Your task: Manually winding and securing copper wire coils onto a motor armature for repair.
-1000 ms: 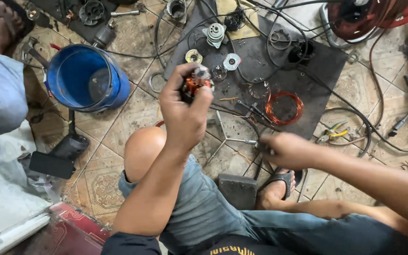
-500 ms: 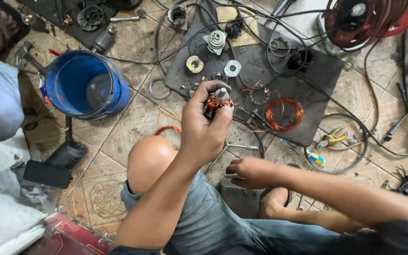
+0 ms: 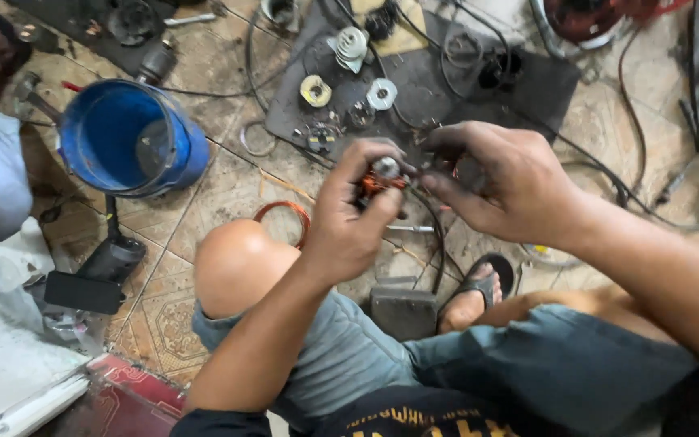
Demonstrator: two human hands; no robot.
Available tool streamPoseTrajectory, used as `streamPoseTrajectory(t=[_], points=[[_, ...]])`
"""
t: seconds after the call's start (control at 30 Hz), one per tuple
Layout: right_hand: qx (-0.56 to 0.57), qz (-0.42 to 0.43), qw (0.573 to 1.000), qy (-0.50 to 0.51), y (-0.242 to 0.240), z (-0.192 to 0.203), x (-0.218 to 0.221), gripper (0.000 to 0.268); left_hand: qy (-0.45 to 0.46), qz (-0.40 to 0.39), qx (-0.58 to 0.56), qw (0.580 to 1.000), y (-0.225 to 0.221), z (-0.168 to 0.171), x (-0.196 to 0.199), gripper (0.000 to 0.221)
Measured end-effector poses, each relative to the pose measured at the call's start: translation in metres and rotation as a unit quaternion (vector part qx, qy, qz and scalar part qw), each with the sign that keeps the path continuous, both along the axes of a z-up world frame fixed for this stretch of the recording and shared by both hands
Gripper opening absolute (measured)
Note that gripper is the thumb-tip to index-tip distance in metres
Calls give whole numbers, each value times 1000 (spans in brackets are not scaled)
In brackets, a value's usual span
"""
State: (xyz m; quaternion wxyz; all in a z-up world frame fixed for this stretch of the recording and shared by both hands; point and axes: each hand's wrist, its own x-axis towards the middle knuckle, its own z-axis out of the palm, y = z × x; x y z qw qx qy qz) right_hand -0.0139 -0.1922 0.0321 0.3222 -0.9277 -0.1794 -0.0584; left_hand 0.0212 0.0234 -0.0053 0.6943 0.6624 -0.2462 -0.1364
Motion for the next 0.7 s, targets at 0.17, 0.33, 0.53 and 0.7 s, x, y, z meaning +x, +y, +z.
streamPoseTrajectory(t=[0.17, 0.33, 0.53, 0.7], points=[[51, 46, 997, -23, -1, 7, -3, 20, 112, -51, -45, 991, 3, 4, -3, 27], [64, 34, 996, -54, -3, 10, -7, 15, 132, -91, -89, 983, 1, -2, 1, 27], [48, 34, 997, -58, -5, 9, -10, 14, 127, -106, -111, 980, -4, -3, -3, 33], [48, 41, 996, -62, -7, 5, -11, 16, 149, -118, -152, 970, -3, -3, -4, 34]])
